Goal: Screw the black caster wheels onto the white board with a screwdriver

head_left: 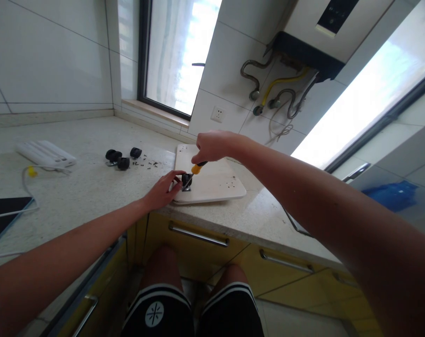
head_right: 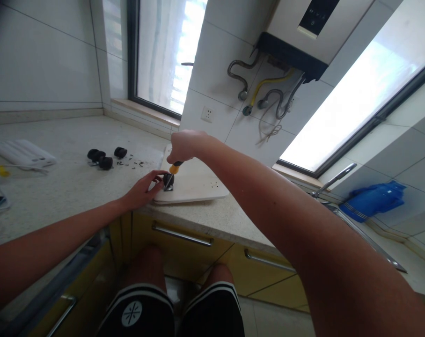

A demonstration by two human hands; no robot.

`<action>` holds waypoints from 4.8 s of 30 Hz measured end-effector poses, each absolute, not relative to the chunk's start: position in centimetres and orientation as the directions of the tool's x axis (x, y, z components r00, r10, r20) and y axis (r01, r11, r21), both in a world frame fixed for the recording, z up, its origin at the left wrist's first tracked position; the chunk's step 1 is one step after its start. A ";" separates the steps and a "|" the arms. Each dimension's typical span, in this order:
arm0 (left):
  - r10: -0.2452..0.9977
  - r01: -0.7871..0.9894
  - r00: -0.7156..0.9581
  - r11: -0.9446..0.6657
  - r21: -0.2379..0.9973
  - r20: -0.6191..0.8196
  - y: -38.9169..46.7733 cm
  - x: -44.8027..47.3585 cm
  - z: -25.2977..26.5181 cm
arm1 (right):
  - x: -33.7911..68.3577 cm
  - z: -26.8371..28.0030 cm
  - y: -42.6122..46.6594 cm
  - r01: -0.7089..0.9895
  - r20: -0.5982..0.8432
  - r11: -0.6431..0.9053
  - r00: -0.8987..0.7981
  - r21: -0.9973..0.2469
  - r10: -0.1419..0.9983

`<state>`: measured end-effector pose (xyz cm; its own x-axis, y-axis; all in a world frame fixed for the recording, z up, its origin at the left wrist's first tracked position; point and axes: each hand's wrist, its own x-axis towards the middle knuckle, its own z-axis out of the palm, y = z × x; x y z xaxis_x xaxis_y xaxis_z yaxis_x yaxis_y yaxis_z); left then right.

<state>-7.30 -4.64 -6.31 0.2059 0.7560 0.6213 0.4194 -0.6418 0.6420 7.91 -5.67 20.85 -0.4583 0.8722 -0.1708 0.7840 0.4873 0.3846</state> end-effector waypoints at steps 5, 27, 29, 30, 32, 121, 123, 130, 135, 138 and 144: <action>0.755 0.420 0.202 -0.642 0.641 0.624 -4.7 -7.3 -6.3 | 7.8 20.3 -6.0 0.780 -0.185 0.487 -0.451 0.393 0.873; 0.743 0.420 0.207 -0.655 0.628 0.637 -4.6 -7.3 -6.4 | 7.2 20.2 -5.6 0.762 -0.192 0.498 -0.462 0.414 0.866; 0.740 0.425 0.211 -0.658 0.622 0.638 -4.6 -7.3 -6.3 | 7.3 20.2 -5.6 0.761 -0.191 0.500 -0.464 0.414 0.865; 0.741 0.427 0.210 -0.657 0.622 0.638 -4.6 -7.3 -6.3 | 7.3 20.2 -5.6 0.761 -0.190 0.500 -0.465 0.413 0.865; 0.744 0.430 0.210 -0.653 0.623 0.635 -4.6 -7.3 -6.3 | 7.4 20.2 -5.5 0.761 -0.186 0.500 -0.467 0.413 0.865; 0.700 0.413 0.217 -0.697 0.586 0.680 -4.2 -7.4 -7.1 | 7.6 20.1 -5.6 0.696 -0.141 0.674 -0.662 0.248 0.736; 0.700 0.418 0.220 -0.697 0.583 0.679 -4.1 -7.4 -7.0 | 7.6 20.1 -5.5 0.721 -0.127 0.650 -0.640 0.242 0.757; 0.706 0.417 0.210 -0.691 0.591 0.677 -4.2 -7.3 -6.9 | 7.4 20.6 -6.0 0.796 -0.102 0.566 -0.558 0.213 0.823; 0.704 0.431 0.213 -0.690 0.582 0.677 -4.3 -7.3 -6.9 | 7.6 20.5 -6.1 0.800 -0.025 0.559 -0.568 0.217 0.823; 0.698 0.439 0.217 -0.695 0.570 0.683 -4.1 -7.4 -7.1 | 7.7 20.2 -6.0 0.801 0.043 0.539 -0.567 0.259 0.822; 0.662 0.438 0.245 -0.727 0.528 0.708 -3.9 -7.5 -7.4 | 7.9 20.1 -6.0 0.787 -0.048 0.576 -0.582 0.221 0.812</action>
